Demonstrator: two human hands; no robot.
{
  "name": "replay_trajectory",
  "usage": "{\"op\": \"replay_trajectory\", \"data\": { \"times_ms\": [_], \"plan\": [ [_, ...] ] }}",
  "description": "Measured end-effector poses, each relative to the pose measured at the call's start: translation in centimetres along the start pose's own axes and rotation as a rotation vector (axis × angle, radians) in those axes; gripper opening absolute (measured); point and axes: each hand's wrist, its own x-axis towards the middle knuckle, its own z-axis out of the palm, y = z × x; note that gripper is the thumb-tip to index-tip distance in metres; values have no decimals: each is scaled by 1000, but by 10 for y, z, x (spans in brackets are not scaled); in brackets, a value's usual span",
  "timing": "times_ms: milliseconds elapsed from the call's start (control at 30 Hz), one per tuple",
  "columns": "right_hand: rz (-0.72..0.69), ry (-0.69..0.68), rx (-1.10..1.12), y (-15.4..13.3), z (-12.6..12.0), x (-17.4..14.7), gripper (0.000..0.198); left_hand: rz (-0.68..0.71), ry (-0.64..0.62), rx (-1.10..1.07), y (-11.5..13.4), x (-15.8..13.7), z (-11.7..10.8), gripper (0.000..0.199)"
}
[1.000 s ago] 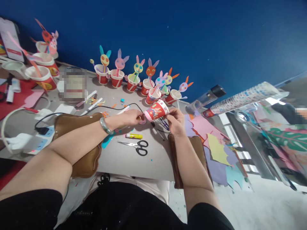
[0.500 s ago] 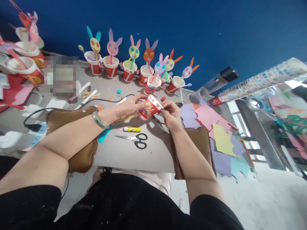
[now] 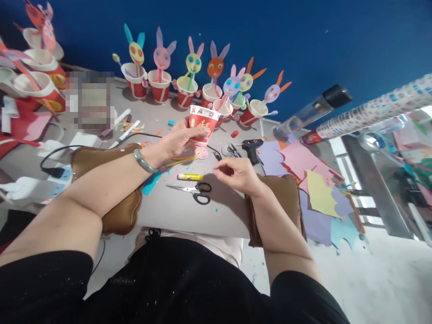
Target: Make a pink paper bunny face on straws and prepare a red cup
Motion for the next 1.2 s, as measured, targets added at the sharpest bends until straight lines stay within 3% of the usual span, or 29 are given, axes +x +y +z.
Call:
{"op": "replay_trajectory", "data": {
  "times_ms": [133,233,500,567,633,800,867,967,1200],
  "plan": [
    [-41,-416,-141,-18,11,-2,14,-18,-9,34,-1,-1,0,47],
    [18,-609,-283,-24,21,0,12,-24,11,69,-2,0,-1,47],
    [77,-725,-273,-20,30,1,12,154,138,-11,-4,12,-9,43],
    [100,-711,-224,-19,23,2,12,191,174,-45,-1,14,-12,42],
    [138,-613,-241,-15,11,3,14,195,187,-98,2,15,-14,38],
    [365,8,-691,19,-29,1,23,170,108,-121,4,11,-12,41],
    [431,27,-795,35,-39,1,31,141,44,-73,2,8,-8,49],
    [535,-61,-869,53,-40,3,46,97,-37,-70,-1,4,-4,56],
    [626,-143,-874,59,-27,10,55,6,-158,-154,-6,3,-3,49]
  ]
}}
